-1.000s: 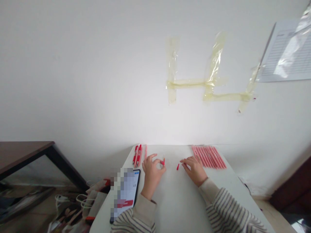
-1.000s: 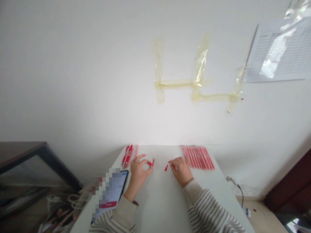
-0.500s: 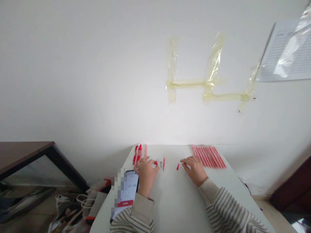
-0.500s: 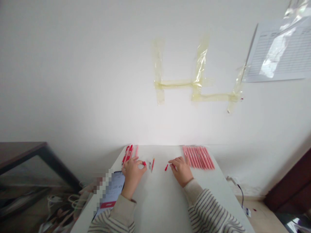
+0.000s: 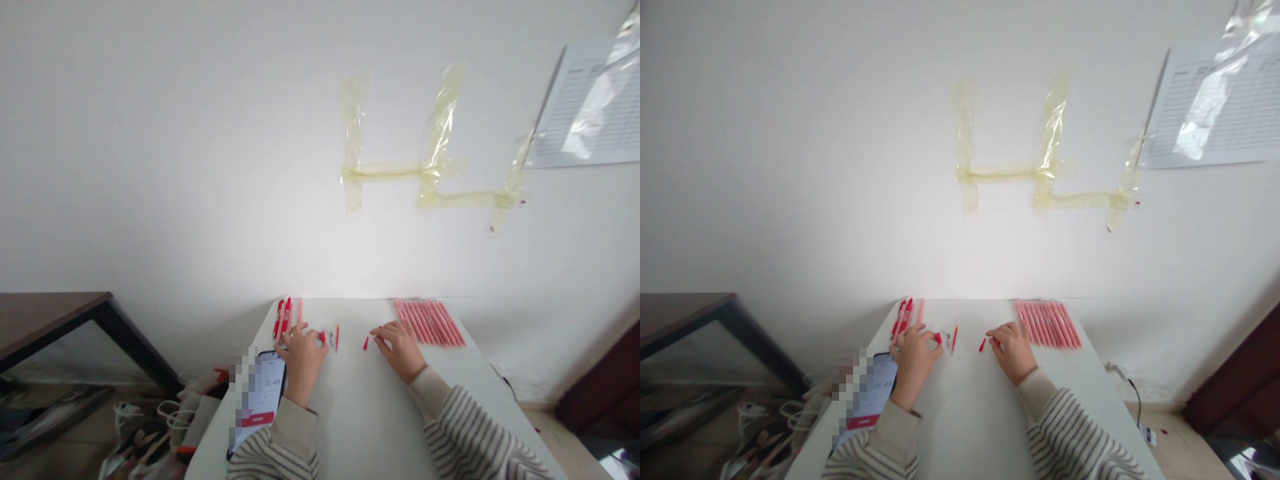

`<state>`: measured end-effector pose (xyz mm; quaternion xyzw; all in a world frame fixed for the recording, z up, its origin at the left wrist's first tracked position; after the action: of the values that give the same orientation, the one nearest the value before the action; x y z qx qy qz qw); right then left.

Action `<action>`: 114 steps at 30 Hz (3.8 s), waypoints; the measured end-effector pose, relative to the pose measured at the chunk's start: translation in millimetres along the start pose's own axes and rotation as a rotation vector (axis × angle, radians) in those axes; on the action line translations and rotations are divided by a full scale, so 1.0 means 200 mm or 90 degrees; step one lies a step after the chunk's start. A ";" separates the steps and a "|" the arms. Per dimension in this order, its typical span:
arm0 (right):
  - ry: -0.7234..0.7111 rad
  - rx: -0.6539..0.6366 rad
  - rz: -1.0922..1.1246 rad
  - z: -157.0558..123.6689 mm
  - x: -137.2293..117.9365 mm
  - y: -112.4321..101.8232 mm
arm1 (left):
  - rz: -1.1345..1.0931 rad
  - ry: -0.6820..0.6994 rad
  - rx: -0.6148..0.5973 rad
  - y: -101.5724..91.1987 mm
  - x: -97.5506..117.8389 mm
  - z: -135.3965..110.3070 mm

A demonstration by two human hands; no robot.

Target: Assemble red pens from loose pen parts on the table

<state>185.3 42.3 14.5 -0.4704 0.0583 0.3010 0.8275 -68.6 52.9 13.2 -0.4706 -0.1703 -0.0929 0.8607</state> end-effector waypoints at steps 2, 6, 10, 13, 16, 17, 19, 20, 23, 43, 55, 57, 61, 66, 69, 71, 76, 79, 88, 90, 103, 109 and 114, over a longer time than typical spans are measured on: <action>-0.002 -0.005 0.003 0.00 0.00 0.00 | -0.003 0.008 0.011 0.01 0.00 0.00; -0.003 -0.005 0.006 0.00 0.01 0.00 | -0.003 0.017 0.029 0.02 -0.01 -0.01; -0.007 0.004 0.010 0.00 0.01 0.00 | 0.003 0.002 0.027 0.00 0.00 -0.01; -0.006 0.000 0.019 0.00 0.01 0.01 | -0.008 -0.024 -0.036 -0.02 0.01 -0.01; 0.003 -0.007 0.028 0.00 0.02 0.01 | -0.012 -0.039 -0.057 -0.05 0.04 0.00; 0.003 -0.008 0.029 0.00 0.02 0.01 | -0.017 -0.044 -0.063 -0.06 0.05 0.00; 0.000 -0.008 0.024 0.00 0.02 0.01 | -0.035 -0.011 -0.070 -0.08 0.09 0.00; -0.004 -0.005 0.020 0.00 0.01 0.01 | -0.039 -0.002 -0.063 -0.09 0.11 0.00; -0.013 0.003 0.006 0.00 0.01 0.00 | -0.049 0.062 -0.032 -0.12 0.19 -0.02; -0.013 -0.005 0.000 0.00 0.00 0.01 | 0.102 0.200 -0.041 -0.08 0.27 -0.12; -0.007 -0.015 -0.013 0.00 -0.01 0.00 | 0.076 0.194 -0.044 -0.04 0.26 -0.13; -0.004 -0.009 -0.015 0.00 0.00 0.00 | 0.062 0.188 -0.038 -0.05 0.26 -0.13; -0.009 0.006 -0.015 0.00 0.00 -0.01 | 0.033 0.178 -0.021 -0.09 0.29 -0.13; -0.040 0.056 -0.037 0.01 0.00 -0.04 | 0.001 0.202 -0.021 -0.12 0.32 -0.13; -0.062 0.056 -0.049 0.01 0.00 -0.04 | -0.021 0.224 -0.034 -0.12 0.33 -0.13; -0.075 0.042 -0.047 0.01 -0.01 -0.03 | -0.034 0.232 -0.047 -0.12 0.34 -0.13; -0.089 0.029 -0.028 0.01 -0.03 -0.03 | -0.054 0.221 -0.063 -0.11 0.32 -0.12; -0.074 0.036 -0.025 0.01 -0.02 -0.04 | -0.044 0.192 -0.060 -0.11 0.28 -0.09; -0.022 0.077 -0.068 0.01 0.06 -0.06 | 0.056 0.212 -0.061 -0.10 0.22 -0.06; -0.021 0.080 -0.071 0.01 0.06 -0.06 | 0.063 0.216 -0.059 -0.09 0.21 -0.07; -0.008 0.060 -0.067 0.01 0.06 -0.07 | 0.072 0.224 -0.063 -0.05 0.20 -0.06; -0.005 0.069 -0.079 0.01 0.07 -0.07 | 0.067 0.212 -0.084 -0.05 0.19 -0.06; -0.009 0.068 -0.078 0.01 0.05 -0.07 | 0.060 0.211 -0.082 -0.05 0.20 -0.06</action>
<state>201.5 43.6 22.6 -0.4263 0.0396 0.2492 0.8687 -32.8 37.7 29.0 -0.5102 0.0023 -0.1393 0.8487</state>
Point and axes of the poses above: each hand's wrist, its own z-axis towards the middle knuckle, its own y-axis out of the palm, x = y × z, the point moved 5 cm from there along z, towards the middle knuckle
